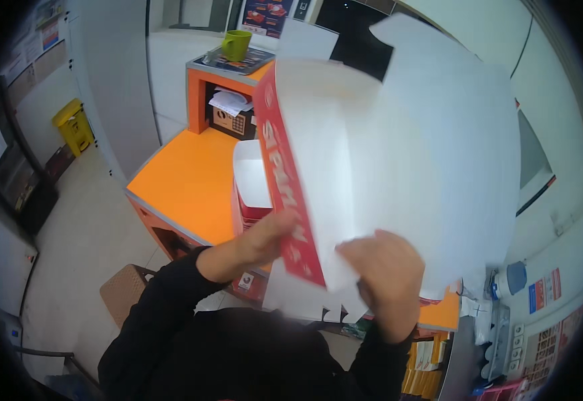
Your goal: The person assembles white cardboard boxes by folding the flaps and inserting red paper inserts into the interior. They handle the boxes and inserts by hand, stacking the completed units on the orange desk.
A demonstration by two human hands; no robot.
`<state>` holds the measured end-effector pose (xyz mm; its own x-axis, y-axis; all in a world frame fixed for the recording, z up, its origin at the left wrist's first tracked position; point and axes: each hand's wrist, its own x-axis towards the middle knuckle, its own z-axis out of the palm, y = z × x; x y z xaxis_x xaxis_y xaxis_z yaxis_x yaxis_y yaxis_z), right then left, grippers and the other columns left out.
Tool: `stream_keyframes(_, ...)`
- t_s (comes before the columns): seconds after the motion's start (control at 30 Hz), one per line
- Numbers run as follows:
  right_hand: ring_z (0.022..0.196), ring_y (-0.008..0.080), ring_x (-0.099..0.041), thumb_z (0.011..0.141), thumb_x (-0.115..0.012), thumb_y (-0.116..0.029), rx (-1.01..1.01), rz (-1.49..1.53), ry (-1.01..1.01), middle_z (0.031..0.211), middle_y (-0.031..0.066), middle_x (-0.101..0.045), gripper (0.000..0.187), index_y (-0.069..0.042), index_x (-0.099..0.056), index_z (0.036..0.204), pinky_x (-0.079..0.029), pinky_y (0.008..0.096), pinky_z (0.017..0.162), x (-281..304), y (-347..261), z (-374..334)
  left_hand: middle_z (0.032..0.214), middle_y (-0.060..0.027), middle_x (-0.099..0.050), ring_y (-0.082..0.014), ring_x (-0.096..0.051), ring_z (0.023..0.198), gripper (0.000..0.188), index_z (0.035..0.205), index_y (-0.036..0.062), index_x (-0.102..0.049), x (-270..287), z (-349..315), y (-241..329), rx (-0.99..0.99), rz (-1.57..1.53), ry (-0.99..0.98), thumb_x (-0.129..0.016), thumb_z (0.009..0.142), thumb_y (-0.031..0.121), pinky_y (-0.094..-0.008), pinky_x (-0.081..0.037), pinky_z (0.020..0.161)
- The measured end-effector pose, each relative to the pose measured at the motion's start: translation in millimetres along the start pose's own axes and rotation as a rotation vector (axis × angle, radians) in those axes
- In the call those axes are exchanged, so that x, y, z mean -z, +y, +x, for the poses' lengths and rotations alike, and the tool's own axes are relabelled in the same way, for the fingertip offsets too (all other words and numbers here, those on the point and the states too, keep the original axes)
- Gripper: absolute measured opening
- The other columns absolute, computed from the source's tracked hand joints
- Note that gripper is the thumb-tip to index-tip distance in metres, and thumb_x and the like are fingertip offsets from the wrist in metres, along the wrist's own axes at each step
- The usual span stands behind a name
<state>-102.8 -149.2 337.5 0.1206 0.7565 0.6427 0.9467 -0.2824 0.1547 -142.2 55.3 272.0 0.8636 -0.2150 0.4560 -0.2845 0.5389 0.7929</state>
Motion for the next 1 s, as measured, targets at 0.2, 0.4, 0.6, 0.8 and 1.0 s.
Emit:
stream_keyframes(0.2, 0.069, 0.0249, -0.061, 0.072, -0.061, -0.002, 0.163, 0.195, -0.264, 0.075, 0.0058, -0.062, 0.018, -0.011, -0.058, 0.087, -0.047, 0.0354, 0.06, -10.7, 1.2, 83.0, 0.12, -0.0103, -0.056, -0.0254, -0.056, 0.109, 0.051, 0.127, 0.0084, -0.049, 52.4, -22.8, -13.0, -0.237, 1.222, 0.243, -0.064, 0.086, 0.034, -0.0358, -0.046, 0.091)
stream_keyframes(0.4, 0.077, 0.0298, -0.064, 0.08, -0.063, -0.01, -0.031, 0.168, -0.731, 0.079, 0.0107, -0.065, 0.027, -0.012, -0.054, 0.105, -0.048, 0.0367, 0.064, -46.6, 4.9, 105.9, 0.112, -0.0133, -0.059, -0.0286, -0.055, 0.109, 0.039, 0.118, 0.003, -0.057, 41.6, -36.4, -37.5, -0.073, 1.306, 0.338, -0.059, 0.082, 0.016, -0.0373, -0.043, 0.093)
stream_keyframes(0.6, 0.075, 0.0355, -0.063, 0.078, -0.069, -0.015, -0.025, 0.166, -0.684, 0.08, 0.0168, -0.063, 0.03, -0.01, -0.054, 0.104, -0.047, 0.0404, 0.065, -103.6, 35.6, 107.2, 0.096, -0.0114, -0.057, -0.024, -0.054, 0.096, 0.041, 0.112, -0.0074, -0.057, 32.7, -40.4, -60.4, -0.433, 2.158, 0.344, -0.055, 0.075, 0.012, -0.0353, -0.043, 0.085)
stream_keyframes(0.8, 0.071, 0.0336, -0.063, 0.075, -0.067, -0.013, 0.089, -0.084, -0.579, 0.073, 0.0143, -0.063, 0.02, -0.01, -0.058, 0.092, -0.048, 0.0416, 0.061, -109.8, 28.6, 97.3, 0.089, -0.0101, -0.056, -0.0231, -0.052, 0.093, 0.036, 0.106, -0.0062, -0.06, 40.4, -37.1, -57.0, -0.291, 2.07, 0.32, -0.052, 0.078, 0.015, -0.0328, -0.04, 0.088)
stream_keyframes(1.0, 0.066, 0.0299, -0.064, 0.073, -0.063, -0.01, 0.087, -0.162, -0.58, 0.066, 0.0111, -0.064, 0.01, -0.012, -0.065, 0.082, -0.049, 0.0389, 0.057, -112.7, 37.5, 101.1, 0.083, -0.0082, -0.052, -0.022, -0.05, 0.083, 0.028, 0.096, 0.0005, -0.061, 52.1, -19.9, -60.2, -0.463, 1.987, 0.307, -0.057, 0.071, 0.011, -0.0327, -0.04, 0.076)
